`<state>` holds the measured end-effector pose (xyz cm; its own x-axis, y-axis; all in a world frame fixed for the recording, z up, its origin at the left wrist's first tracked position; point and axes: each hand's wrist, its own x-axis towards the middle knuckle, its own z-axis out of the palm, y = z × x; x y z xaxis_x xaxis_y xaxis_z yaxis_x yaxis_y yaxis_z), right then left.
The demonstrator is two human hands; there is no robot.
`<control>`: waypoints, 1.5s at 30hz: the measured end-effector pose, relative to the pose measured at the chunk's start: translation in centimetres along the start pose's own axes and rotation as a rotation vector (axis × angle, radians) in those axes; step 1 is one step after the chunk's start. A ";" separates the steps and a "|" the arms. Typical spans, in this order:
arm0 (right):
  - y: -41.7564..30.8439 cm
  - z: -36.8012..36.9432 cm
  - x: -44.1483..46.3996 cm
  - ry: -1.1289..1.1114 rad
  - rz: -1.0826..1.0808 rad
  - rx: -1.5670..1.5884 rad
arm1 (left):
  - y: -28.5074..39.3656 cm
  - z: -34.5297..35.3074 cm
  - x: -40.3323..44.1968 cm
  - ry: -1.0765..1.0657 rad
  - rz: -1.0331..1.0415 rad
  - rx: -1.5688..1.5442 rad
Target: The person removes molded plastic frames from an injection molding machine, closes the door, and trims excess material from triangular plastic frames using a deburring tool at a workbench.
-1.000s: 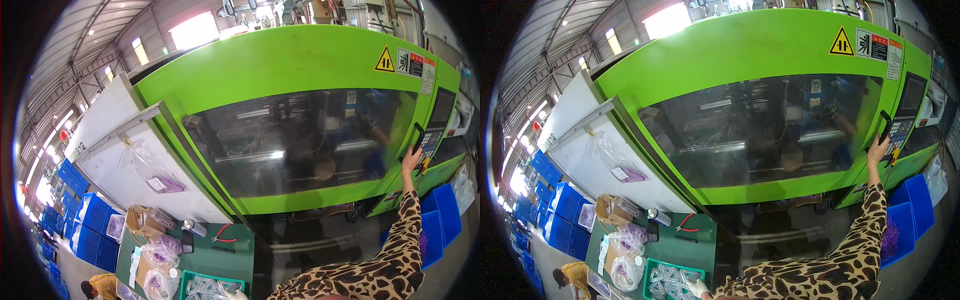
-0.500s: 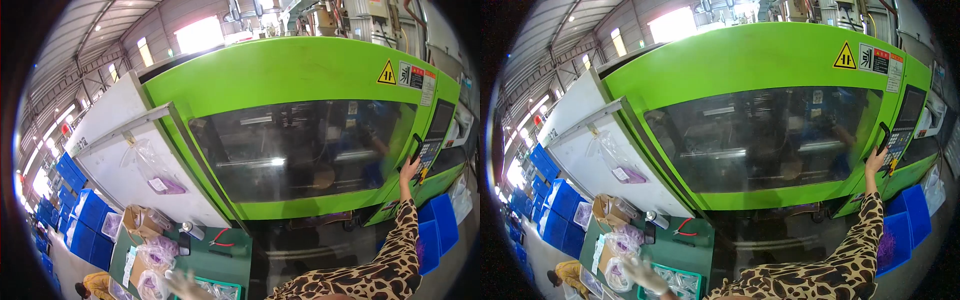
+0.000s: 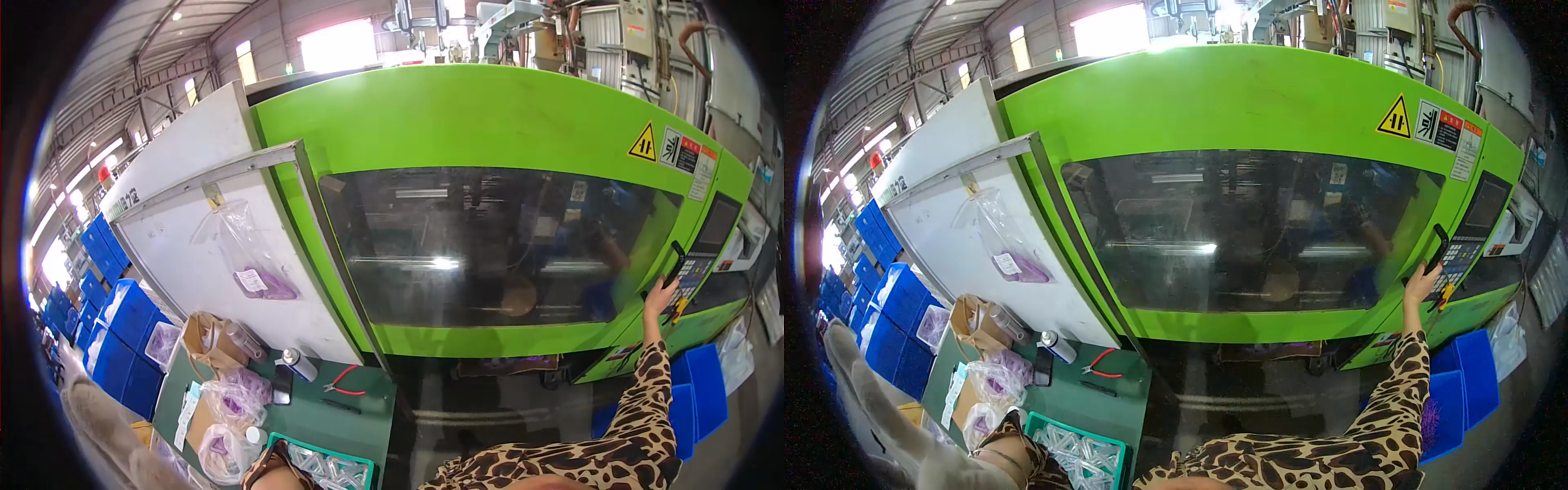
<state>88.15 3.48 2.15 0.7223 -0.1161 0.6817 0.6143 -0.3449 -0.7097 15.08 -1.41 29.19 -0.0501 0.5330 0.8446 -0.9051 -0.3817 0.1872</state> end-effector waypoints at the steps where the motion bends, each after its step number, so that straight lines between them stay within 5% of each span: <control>1: 0.3 0.3 0.0 0.035 -0.045 0.019 | 0.0 -0.2 -0.1 0.001 0.003 -0.001; 45: 2.2 1.1 0.5 0.004 -0.059 0.168 | 0.1 -0.8 0.8 -0.087 0.064 0.014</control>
<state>90.21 3.69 0.79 0.6825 -0.1041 0.7234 0.7002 -0.1903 -0.6881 14.58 -0.45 29.49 -0.0705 0.4400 0.8952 -0.8954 -0.4235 0.1377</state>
